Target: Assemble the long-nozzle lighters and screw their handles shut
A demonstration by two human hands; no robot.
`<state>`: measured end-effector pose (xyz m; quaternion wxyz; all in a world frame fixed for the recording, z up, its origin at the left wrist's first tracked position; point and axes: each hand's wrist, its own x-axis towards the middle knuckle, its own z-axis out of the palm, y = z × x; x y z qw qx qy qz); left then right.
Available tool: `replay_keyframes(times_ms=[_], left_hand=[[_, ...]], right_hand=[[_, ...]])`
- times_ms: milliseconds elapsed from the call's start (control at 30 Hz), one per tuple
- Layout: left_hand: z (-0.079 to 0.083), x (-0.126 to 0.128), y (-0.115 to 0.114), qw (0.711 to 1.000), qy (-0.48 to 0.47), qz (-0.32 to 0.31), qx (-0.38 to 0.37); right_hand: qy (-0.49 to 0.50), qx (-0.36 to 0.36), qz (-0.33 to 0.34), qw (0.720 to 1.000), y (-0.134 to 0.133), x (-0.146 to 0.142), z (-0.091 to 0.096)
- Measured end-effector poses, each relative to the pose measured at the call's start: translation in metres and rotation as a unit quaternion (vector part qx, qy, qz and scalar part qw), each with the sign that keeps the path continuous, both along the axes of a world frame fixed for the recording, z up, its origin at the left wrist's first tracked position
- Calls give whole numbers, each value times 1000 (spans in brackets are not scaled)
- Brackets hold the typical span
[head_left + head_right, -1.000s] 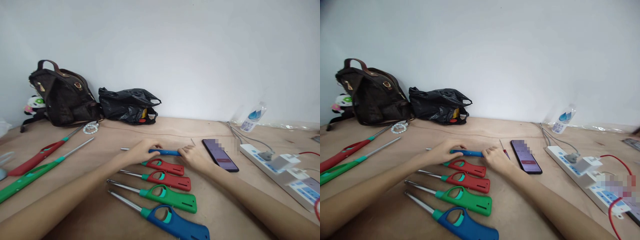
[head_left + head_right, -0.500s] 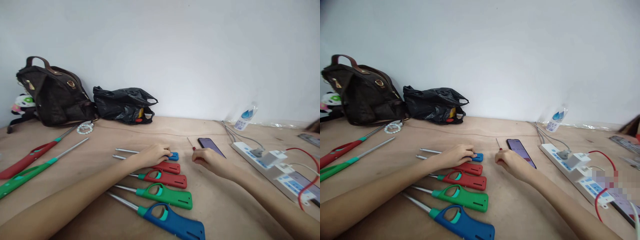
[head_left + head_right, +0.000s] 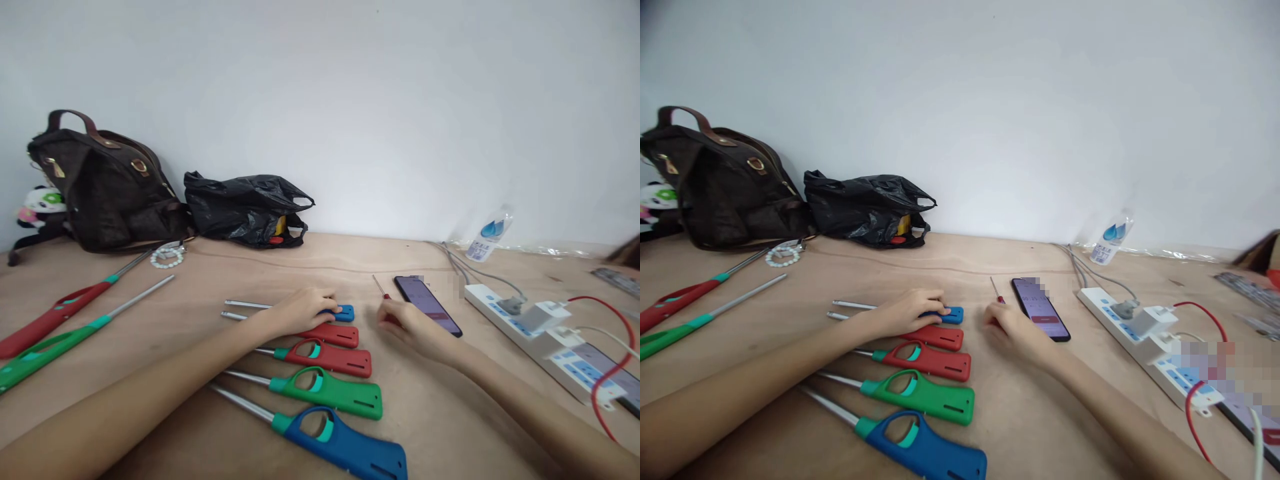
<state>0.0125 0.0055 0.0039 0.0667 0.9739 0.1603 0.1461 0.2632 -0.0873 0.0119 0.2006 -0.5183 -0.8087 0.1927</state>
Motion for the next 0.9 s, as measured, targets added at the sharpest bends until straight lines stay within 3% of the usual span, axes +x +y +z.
replay_keyframes(times_ms=[133,233,367,700,900], left_hand=[[-3,-2,3,1000,-8,-5,-19],[-7,-2,5,999,-17,-6,-30],[-10,-3,7,999,-27,-9,-42],[-11,-3,7,998,-34,-11,-55],[-8,-2,6,997,-38,-16,-62]], right_hand=[[190,-43,-9,981,31,-31,-4],[238,-28,-33,970,42,-45,-14],[241,-27,-56,969,42,-45,-26],[239,-15,-15,971,46,-38,-33],[265,-80,-10,961,50,-34,-30]])
